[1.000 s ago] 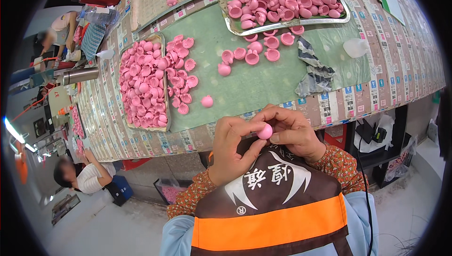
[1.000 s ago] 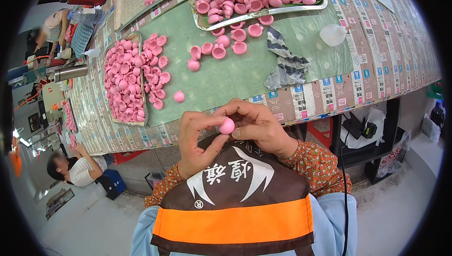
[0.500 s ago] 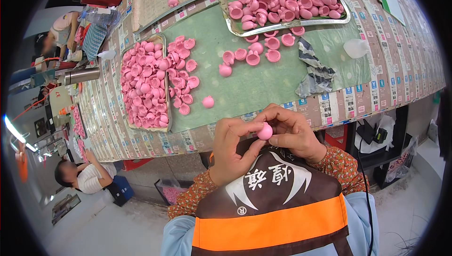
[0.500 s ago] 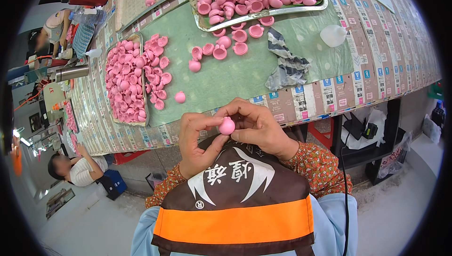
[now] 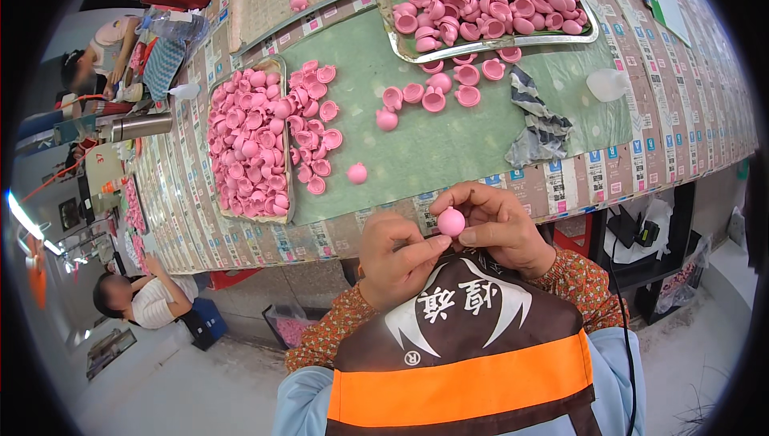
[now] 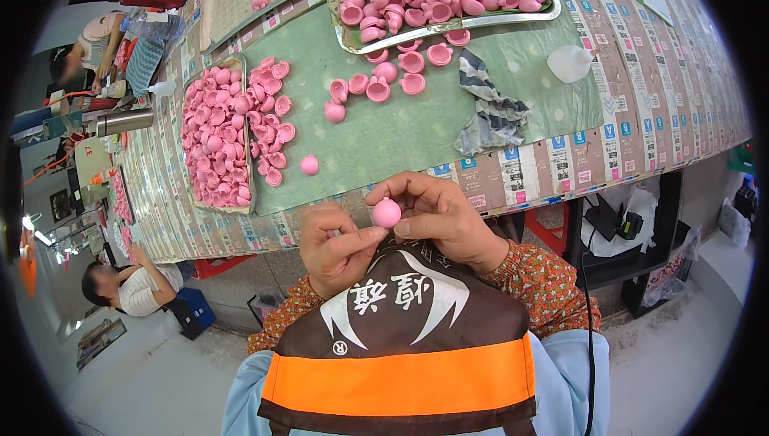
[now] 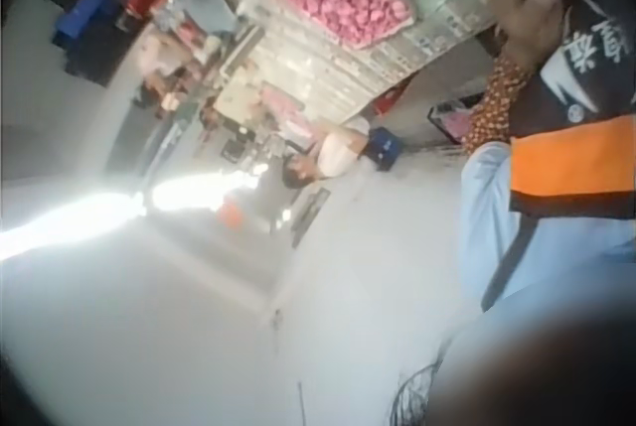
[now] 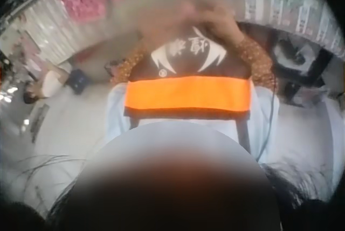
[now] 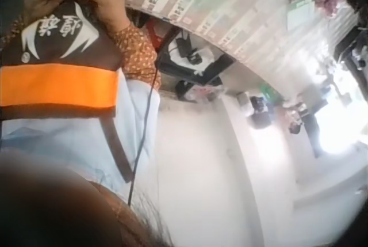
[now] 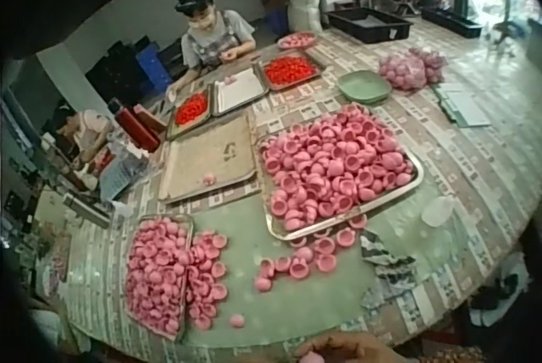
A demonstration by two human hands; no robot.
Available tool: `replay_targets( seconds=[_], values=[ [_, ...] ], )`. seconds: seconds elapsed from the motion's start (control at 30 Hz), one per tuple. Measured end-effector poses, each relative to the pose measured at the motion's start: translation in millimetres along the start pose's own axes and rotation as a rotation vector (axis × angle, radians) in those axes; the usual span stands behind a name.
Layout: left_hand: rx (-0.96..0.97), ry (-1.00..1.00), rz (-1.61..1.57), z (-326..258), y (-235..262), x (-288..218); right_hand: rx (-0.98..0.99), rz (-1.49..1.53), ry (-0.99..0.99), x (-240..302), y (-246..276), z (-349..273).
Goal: Assembling small pink ceramic vessels by applying slip from a bottle and inserting white inner components.
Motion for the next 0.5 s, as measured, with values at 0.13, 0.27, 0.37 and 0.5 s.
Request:
replay_targets(
  seconds=[0.13,0.27,0.37,0.5],
  values=[
    [-0.007,-0.007,0.013,0.6,-0.3,-1.8,0.001,0.083,-0.021,-2.7,0.0,0.9],
    [-0.022,0.02,-0.001,1.8,-0.6,-2.9,-0.026,0.112,-0.05,-4.2,-0.2,0.5],
    [-0.026,0.039,-0.042,2.4,-1.3,0.2,-0.031,0.098,-0.04,-4.4,0.9,0.4],
    [0.025,0.085,-0.081,1.6,-0.5,1.2,-0.024,0.118,-0.033,-4.6,0.2,1.7]
  ],
)
Point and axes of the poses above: each hand's wrist, its own z-axis towards the middle knuckle, its own y-axis out of the back of the hand, x = y × z, the point moved 4 cm from there along z, towards the middle knuckle, and after that the axes turned 5 degrees about y, right-handed, at the moved point
